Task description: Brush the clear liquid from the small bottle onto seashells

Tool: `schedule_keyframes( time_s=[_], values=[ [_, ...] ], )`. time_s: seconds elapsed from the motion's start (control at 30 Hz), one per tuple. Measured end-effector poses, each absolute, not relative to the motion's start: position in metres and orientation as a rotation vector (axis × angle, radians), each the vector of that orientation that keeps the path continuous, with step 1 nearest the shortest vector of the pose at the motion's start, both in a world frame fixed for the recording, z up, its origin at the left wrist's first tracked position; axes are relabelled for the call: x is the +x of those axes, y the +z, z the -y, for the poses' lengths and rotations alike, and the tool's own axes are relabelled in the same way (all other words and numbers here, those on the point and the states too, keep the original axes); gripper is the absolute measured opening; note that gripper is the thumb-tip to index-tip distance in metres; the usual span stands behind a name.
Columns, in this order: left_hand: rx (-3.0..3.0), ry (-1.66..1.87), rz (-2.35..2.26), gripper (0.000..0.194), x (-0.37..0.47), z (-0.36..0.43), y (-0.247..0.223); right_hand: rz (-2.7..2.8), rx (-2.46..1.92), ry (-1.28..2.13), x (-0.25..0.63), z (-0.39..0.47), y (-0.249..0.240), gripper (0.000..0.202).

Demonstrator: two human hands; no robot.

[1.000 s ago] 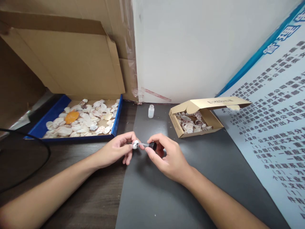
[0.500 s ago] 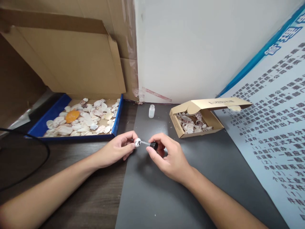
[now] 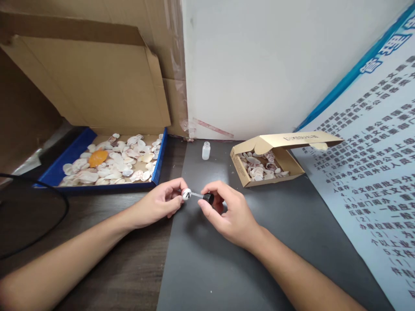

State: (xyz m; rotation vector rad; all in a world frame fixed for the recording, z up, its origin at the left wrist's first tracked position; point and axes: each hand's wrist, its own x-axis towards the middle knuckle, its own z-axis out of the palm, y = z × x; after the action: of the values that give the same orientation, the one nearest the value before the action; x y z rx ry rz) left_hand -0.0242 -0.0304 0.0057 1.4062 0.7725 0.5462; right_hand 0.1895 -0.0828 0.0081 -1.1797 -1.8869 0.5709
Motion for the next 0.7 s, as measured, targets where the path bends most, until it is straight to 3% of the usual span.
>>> schedule_keyframes(
  time_s=[0.7],
  values=[
    [1.588, 0.501, -0.801, 0.009, -0.0262, 0.0305, 0.0059, 1.905, -1.163, 0.541, 0.1882, 0.0830, 0.0096, 0.006]
  ],
)
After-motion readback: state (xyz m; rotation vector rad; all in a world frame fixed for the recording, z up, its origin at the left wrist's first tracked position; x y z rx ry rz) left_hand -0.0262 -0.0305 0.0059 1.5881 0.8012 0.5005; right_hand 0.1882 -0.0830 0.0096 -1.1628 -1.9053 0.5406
